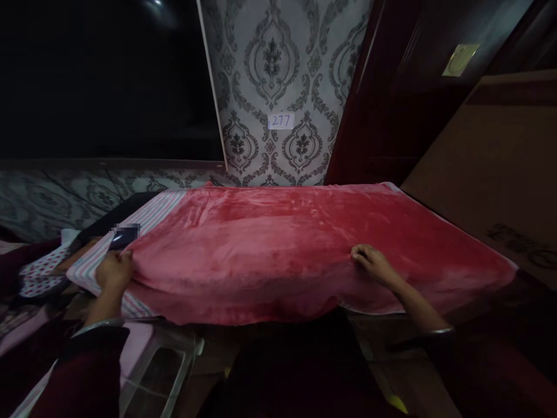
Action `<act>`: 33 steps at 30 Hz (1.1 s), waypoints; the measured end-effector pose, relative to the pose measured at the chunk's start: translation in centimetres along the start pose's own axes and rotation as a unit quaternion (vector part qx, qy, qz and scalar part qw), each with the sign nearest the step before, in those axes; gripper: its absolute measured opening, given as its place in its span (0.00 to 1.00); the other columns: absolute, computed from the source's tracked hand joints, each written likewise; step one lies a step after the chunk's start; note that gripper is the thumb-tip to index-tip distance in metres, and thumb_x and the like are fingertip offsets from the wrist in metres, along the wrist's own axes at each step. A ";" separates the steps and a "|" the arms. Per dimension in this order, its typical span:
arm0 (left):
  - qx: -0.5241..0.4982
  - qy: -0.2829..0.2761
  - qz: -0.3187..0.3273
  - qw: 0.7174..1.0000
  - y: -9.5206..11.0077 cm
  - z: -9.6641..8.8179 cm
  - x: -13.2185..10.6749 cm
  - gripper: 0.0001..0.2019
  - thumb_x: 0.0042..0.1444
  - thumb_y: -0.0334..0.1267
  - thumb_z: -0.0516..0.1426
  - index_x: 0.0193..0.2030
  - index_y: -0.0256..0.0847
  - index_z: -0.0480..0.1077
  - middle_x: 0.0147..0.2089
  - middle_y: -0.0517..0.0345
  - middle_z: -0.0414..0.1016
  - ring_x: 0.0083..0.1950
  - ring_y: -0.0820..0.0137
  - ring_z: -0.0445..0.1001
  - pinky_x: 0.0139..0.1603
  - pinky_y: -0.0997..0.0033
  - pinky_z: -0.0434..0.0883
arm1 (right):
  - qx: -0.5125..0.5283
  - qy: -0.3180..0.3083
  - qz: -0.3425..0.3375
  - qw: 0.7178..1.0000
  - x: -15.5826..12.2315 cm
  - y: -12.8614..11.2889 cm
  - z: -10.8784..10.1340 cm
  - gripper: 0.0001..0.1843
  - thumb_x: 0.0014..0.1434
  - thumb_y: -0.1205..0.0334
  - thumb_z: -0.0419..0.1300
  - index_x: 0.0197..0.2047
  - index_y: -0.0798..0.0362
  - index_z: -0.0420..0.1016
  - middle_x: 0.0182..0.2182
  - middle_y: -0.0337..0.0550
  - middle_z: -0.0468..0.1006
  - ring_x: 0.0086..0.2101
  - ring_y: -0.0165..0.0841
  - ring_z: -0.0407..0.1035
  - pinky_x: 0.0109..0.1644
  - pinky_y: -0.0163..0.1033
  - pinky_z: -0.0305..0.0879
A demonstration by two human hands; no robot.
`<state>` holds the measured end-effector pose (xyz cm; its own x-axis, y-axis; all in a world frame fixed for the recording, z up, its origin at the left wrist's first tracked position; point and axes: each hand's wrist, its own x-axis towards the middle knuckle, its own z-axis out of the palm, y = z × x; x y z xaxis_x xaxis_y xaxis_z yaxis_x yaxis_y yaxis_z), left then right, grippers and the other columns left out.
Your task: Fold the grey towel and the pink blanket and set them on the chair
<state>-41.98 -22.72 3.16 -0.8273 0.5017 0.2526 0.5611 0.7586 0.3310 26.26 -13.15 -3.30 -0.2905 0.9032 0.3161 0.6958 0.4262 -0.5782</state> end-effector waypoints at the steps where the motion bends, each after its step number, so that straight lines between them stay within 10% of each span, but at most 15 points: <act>1: -0.004 -0.004 0.004 1.000 -0.2 -0.2 0.2 0.19 0.63 0.45 0.53 0.49 0.37 0.78 0.38 0.49 0.82 0.44 0.54 0.79 0.41 0.62 0.74 | 0.003 -0.001 0.001 1.000 -0.1 -0.3 -0.3 0.12 0.61 0.51 0.52 0.31 0.47 0.68 0.31 0.44 0.77 0.34 0.39 0.70 0.46 0.45 0.69; 8: 0.023 -0.048 -0.018 0.998 -1.3 -0.5 0.2 0.17 0.64 0.46 0.51 0.47 0.40 0.77 0.30 0.53 0.76 0.42 0.56 0.78 0.34 0.69 0.69 | 0.018 -0.018 -0.001 1.000 -1.5 -0.8 -0.9 0.19 0.63 0.43 0.50 0.30 0.47 0.65 0.29 0.43 0.74 0.32 0.38 0.69 0.42 0.44 0.70; 22: 0.036 -0.105 0.008 0.994 -3.0 0.7 -1.6 0.19 0.67 0.44 0.47 0.48 0.34 0.75 0.48 0.34 0.81 0.51 0.49 0.79 0.42 0.62 0.72 | 0.018 -0.096 -0.005 0.995 -0.2 3.3 1.6 0.29 0.64 0.32 0.49 0.28 0.45 0.74 0.28 0.46 0.81 0.30 0.42 0.76 0.37 0.46 0.76; 27: 0.057 0.023 0.190 0.980 1.9 1.9 -2.5 0.25 0.66 0.41 0.47 0.64 0.30 0.70 0.64 0.32 0.73 0.67 0.47 0.69 0.66 0.52 0.67 | -0.073 0.015 -0.059 0.995 5.1 2.9 3.8 0.28 0.65 0.36 0.50 0.50 0.45 0.81 0.52 0.51 0.83 0.53 0.52 0.77 0.59 0.60 0.73; 33: -0.009 -0.166 0.399 0.902 14.0 6.4 -3.8 0.32 0.70 0.48 0.48 0.77 0.40 0.55 0.80 0.44 0.52 0.81 0.55 0.47 0.79 0.49 0.47 | -0.197 0.007 -0.071 0.978 7.1 2.9 10.3 0.32 0.66 0.41 0.47 0.66 0.44 0.73 0.67 0.50 0.71 0.67 0.53 0.64 0.65 0.66 0.65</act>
<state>-31.12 -11.31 1.00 -0.1196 0.9841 0.1310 0.9791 0.0950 0.1799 19.44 -5.01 -10.46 -0.3960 0.8342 0.3839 0.8490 0.4918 -0.1929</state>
